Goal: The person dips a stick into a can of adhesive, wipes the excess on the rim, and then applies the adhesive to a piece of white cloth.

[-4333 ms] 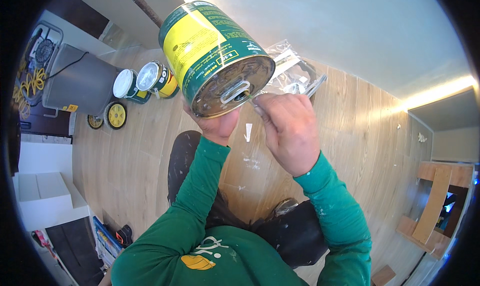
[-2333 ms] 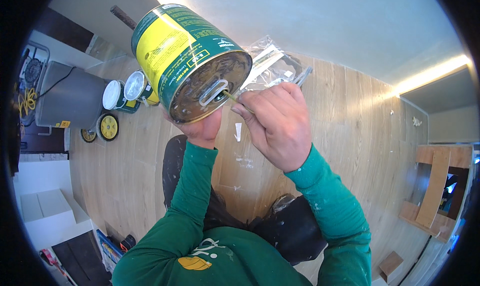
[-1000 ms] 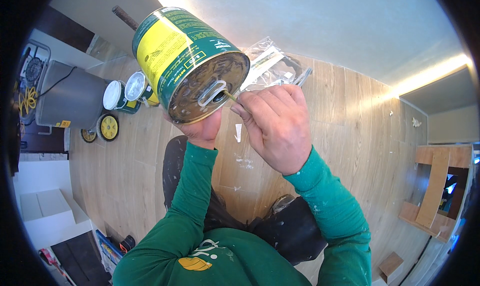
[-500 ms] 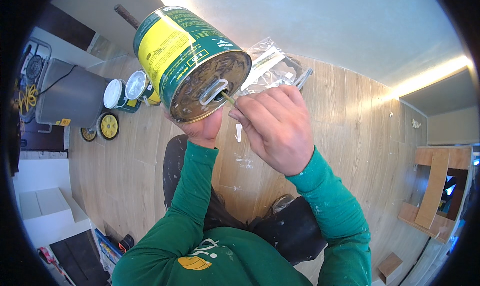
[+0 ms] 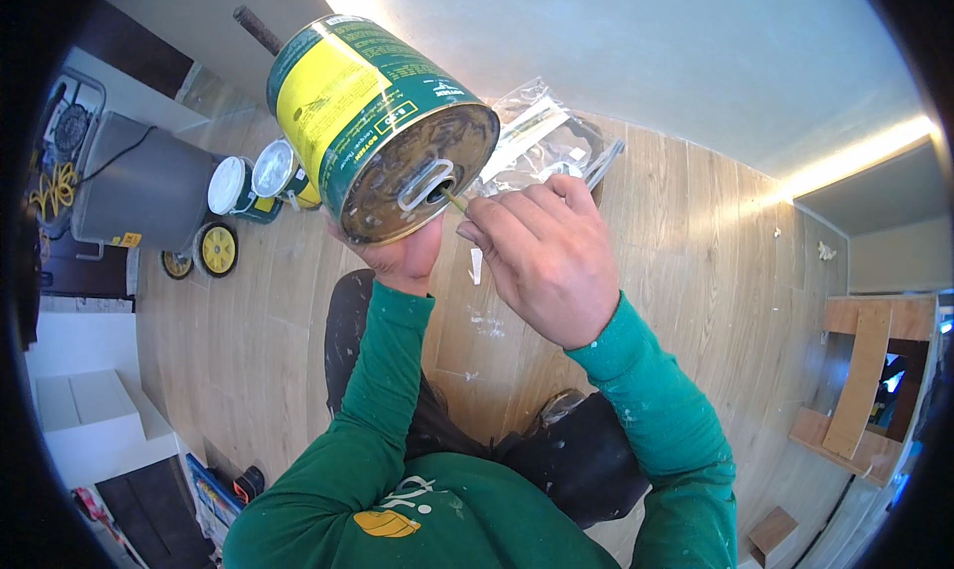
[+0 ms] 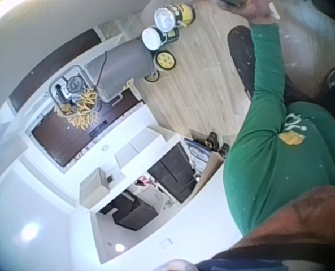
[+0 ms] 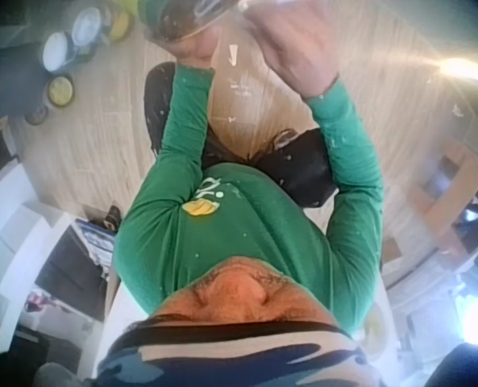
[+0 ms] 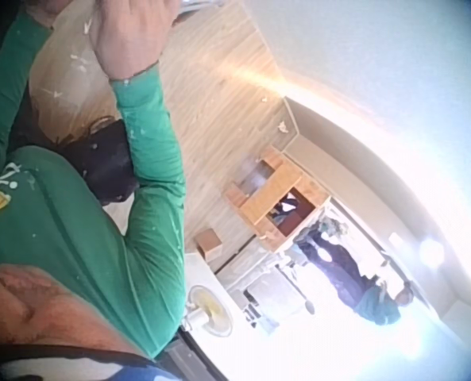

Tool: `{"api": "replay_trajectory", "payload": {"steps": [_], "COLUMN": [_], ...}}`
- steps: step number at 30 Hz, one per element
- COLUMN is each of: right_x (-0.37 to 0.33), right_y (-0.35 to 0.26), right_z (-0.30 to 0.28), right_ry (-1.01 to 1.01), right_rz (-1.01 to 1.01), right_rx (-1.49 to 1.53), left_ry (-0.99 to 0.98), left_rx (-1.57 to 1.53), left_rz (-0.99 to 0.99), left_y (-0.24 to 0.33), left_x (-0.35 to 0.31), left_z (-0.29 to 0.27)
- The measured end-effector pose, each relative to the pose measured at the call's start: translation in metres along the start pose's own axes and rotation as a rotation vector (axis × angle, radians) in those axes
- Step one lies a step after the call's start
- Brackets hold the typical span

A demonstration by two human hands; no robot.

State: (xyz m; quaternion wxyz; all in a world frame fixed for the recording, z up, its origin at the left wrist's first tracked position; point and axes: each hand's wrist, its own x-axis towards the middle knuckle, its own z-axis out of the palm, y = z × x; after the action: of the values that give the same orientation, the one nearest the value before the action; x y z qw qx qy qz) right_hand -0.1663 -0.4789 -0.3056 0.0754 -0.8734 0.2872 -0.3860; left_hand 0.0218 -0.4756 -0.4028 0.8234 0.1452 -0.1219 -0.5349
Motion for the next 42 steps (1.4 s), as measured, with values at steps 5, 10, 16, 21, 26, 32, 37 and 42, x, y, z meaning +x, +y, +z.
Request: {"api": "replay_trajectory", "payload": {"steps": [5, 10, 16, 21, 26, 32, 37, 42], "right_x": [-0.008, -0.009, -0.009, -0.011, -0.010, 0.002, 0.003, 0.004], "right_y": [0.011, 0.039, 0.048, 0.050, 0.024, 0.012, 0.002, 0.004], "right_z": [-0.007, -0.020, -0.019, -0.017, -0.012, -0.009, -0.005, -0.004], "right_ry": [0.198, 0.330, 0.331, 0.326, 0.288, 0.177, 0.125, 0.138], "right_rz": [0.366, 0.693, 0.723, 0.737, 0.640, 0.048, 0.062, 0.050], "right_rx": [0.374, 0.754, 0.797, 0.768, 0.542, -0.009, 0.024, 0.010], "left_ry": [-0.041, -0.006, -0.005, -0.044, -0.017, -0.035, -0.048, -0.074], "left_rx": [-0.035, -0.045, -0.087, -0.093, -0.090, -0.051, -0.019, 0.030], "left_rz": [-0.005, -0.006, -0.042, -0.030, -0.032, -0.022, -0.020, -0.021], "left_y": [0.001, 0.004, 0.001, 0.001, -0.002, -0.006, -0.010, -0.010], "left_x": [0.003, 0.005, 0.005, 0.003, 0.004, 0.001, 0.000, -0.002], "left_z": [-0.012, -0.006, -0.010, -0.012, -0.007, -0.008, -0.014, -0.010]}}
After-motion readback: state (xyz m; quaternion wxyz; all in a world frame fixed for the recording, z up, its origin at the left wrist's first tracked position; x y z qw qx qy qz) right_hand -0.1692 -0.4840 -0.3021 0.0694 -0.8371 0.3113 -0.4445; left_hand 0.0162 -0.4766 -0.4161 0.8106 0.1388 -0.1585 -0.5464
